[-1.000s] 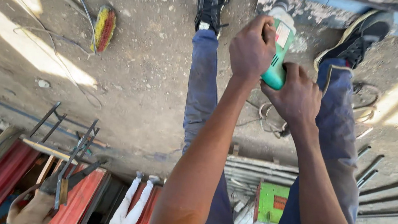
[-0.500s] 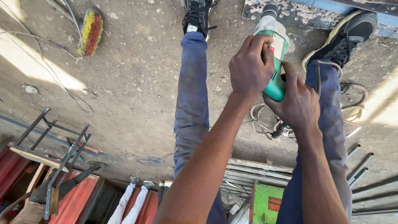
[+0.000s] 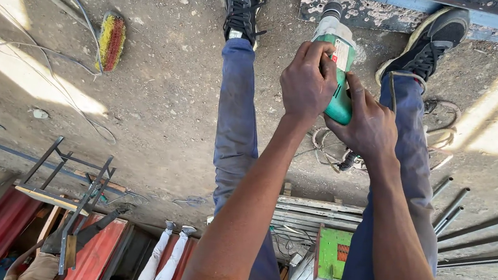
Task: Drilling holes into metal strips using a power drill
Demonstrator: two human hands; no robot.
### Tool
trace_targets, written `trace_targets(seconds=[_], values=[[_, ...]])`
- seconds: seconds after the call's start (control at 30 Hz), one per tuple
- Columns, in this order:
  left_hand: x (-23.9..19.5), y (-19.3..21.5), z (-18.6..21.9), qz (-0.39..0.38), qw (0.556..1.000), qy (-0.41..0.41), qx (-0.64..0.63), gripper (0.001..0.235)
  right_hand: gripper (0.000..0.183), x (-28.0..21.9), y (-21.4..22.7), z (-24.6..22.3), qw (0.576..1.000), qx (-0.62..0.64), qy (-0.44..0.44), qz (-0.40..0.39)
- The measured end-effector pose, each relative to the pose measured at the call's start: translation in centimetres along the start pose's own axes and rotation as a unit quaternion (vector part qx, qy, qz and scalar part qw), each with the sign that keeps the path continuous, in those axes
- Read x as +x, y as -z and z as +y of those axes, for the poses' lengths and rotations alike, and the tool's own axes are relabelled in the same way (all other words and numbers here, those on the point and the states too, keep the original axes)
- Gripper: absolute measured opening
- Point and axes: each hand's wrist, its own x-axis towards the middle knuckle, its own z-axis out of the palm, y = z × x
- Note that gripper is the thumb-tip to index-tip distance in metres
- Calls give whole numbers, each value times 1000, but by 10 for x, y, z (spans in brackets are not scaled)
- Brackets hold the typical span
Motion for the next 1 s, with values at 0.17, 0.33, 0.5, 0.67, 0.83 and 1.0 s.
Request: trace_targets(seconds=[0.17,0.33,0.5,0.67,0.83,1.0], values=[[-2,-4,2,11,1000,11,10,15,94,0,0,7,1000,-15,13,0],[-3,-5,3,22,999,24,7,16,96,3,4,10,999,-42,30,8],[-3,-8,2,33,999,41,-3,17,92,3,0,20,996,-59,64,22],[-4,-5,5,31,998,46,-20,16,94,2,-3,25,995,-62,78,29],[-5,-5,1,33,998,48,-24,16,96,4,-2,25,994,-61,88,29],[-5,-3,-2,33,997,61,-43,16,94,6,-7,26,993,-57,97,17]])
